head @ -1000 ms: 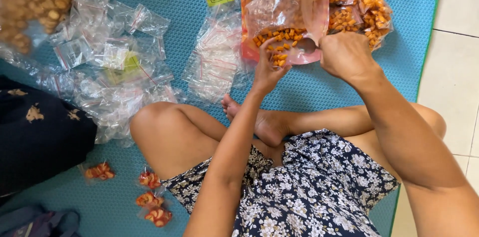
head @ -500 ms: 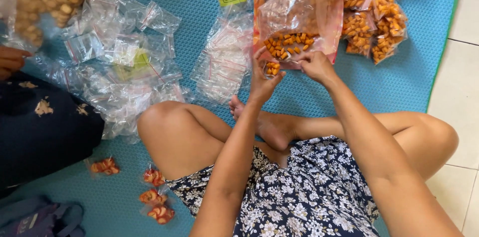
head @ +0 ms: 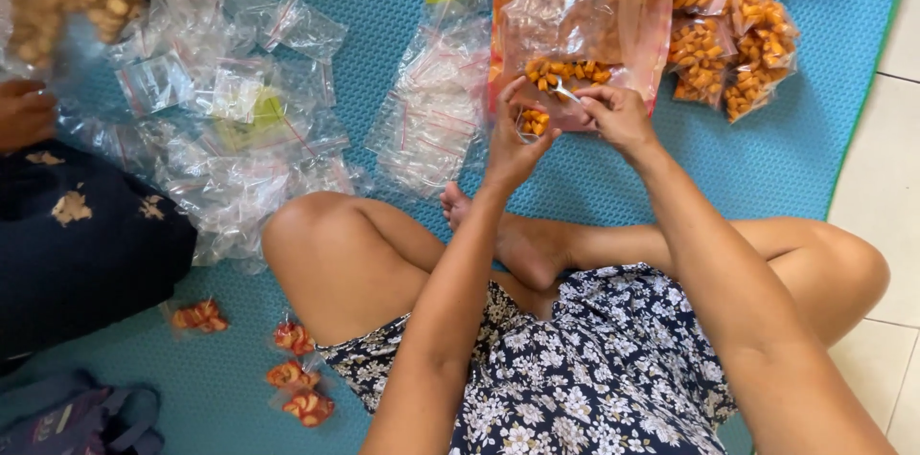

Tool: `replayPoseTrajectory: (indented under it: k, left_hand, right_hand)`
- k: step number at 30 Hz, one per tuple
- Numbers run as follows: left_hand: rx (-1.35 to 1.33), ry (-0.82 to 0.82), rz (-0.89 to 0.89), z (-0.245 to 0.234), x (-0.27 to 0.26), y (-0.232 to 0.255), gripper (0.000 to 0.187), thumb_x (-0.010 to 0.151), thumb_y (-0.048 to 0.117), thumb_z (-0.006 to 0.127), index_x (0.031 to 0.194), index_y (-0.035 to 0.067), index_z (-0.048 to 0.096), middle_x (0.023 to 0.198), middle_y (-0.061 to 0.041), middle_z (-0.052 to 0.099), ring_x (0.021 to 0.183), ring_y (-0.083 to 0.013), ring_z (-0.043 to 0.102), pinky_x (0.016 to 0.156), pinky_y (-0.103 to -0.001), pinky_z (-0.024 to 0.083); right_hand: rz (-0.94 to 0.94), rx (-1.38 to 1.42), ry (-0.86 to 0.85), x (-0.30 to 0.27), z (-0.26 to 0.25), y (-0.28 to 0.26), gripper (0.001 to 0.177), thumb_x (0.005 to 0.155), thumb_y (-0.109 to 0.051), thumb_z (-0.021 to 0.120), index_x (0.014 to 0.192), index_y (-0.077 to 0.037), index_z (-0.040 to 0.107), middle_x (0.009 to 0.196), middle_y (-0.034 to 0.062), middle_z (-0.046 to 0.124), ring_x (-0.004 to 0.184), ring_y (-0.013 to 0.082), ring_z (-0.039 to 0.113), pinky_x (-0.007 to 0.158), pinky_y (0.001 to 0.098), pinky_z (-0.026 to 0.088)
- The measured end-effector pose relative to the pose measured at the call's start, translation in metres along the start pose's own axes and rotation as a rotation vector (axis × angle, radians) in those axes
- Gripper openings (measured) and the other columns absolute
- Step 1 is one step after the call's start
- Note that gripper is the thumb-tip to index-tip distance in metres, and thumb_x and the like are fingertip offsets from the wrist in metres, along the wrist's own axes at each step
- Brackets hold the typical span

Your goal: Manually portioning and sealing small snacks into plastic bags while sitting on the floor.

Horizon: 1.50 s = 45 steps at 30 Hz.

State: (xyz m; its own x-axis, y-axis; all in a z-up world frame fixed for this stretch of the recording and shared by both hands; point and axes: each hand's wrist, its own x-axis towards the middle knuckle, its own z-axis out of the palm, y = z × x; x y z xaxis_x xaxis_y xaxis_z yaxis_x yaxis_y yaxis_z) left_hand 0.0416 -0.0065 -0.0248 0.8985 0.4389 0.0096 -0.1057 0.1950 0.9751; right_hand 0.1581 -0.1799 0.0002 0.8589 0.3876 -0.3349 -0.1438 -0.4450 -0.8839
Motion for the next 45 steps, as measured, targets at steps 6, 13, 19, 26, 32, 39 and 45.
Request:
replayPoseTrajectory:
  k: [6,13,19,26,32,39,45]
  left_hand:
    - [0.257,-0.044,0.038,0.015,0.010,-0.006,0.092,0.075,0.006,0.085,0.153,0.021,0.039,0.104,-0.006,0.074,0.102,-0.0292,0.072,0.083,-0.037,0.062]
    - [0.290,-0.054,0.057,0.028,0.018,0.012,0.088,0.077,0.001,0.080,0.151,0.021,0.037,0.104,-0.009,0.072,0.102,-0.0333,0.069,0.077,-0.037,0.064]
    - [0.373,-0.078,0.106,0.032,0.024,0.013,0.092,0.072,-0.001,0.082,0.150,0.020,0.039,0.105,-0.010,0.069,0.104,-0.0366,0.068,0.075,-0.043,0.063]
    - [0.456,-0.107,0.157,0.039,0.028,0.018,0.095,0.072,0.003,0.085,0.153,0.024,0.039,0.109,-0.014,0.065,0.111,-0.0397,0.066,0.095,-0.046,0.056]
    - [0.463,-0.112,0.134,0.042,0.028,0.014,0.098,0.072,0.003,0.085,0.154,0.026,0.037,0.111,-0.017,0.065,0.112,-0.0401,0.067,0.099,-0.046,0.055]
    - [0.404,-0.092,0.096,0.042,0.029,0.021,0.094,0.072,0.004,0.087,0.150,0.024,0.039,0.115,-0.020,0.063,0.114,-0.0444,0.066,0.100,-0.048,0.055]
    - [0.334,-0.071,0.133,0.048,0.032,0.013,0.096,0.072,0.004,0.087,0.152,0.024,0.038,0.122,-0.021,0.061,0.118,-0.0448,0.064,0.101,-0.046,0.056]
  right_hand:
    - [-0.048,-0.092,-0.045,-0.042,-0.050,-0.059,0.025,0.100,-0.009,0.062,0.122,-0.010,0.073,0.074,0.0057,0.070,0.059,0.0021,0.056,0.043,0.0138,0.038]
    - [0.004,-0.309,-0.081,-0.075,-0.075,-0.106,0.020,0.097,-0.013,0.064,0.113,-0.015,0.077,0.066,0.0049,0.069,0.049,0.0074,0.049,0.042,0.0214,0.034]
    - [0.012,-0.480,-0.136,-0.077,-0.072,-0.133,0.020,0.097,-0.014,0.065,0.110,-0.015,0.080,0.067,0.0063,0.071,0.058,0.0142,0.056,0.051,0.0288,0.042]
    - [-0.137,-1.087,-0.158,-0.061,-0.050,-0.148,0.021,0.097,-0.032,0.061,0.106,-0.027,0.080,0.085,0.0092,0.078,0.088,0.0382,0.074,0.076,0.0489,0.058]
    - [-0.352,-1.464,-0.069,-0.067,-0.029,-0.159,0.023,0.096,-0.027,0.052,0.087,-0.026,0.073,0.071,0.0053,0.072,0.073,0.0341,0.075,0.066,0.0462,0.059]
    - [-0.546,-1.522,0.104,-0.101,-0.026,-0.201,0.010,0.092,-0.015,0.055,0.088,-0.022,0.062,0.071,0.0022,0.064,0.065,0.0272,0.072,0.059,0.0409,0.057]
    - [-0.557,-1.525,0.153,-0.114,-0.021,-0.178,0.012,0.092,-0.016,0.053,0.095,-0.024,0.061,0.075,-0.0011,0.061,0.064,0.0223,0.071,0.058,0.0366,0.057]
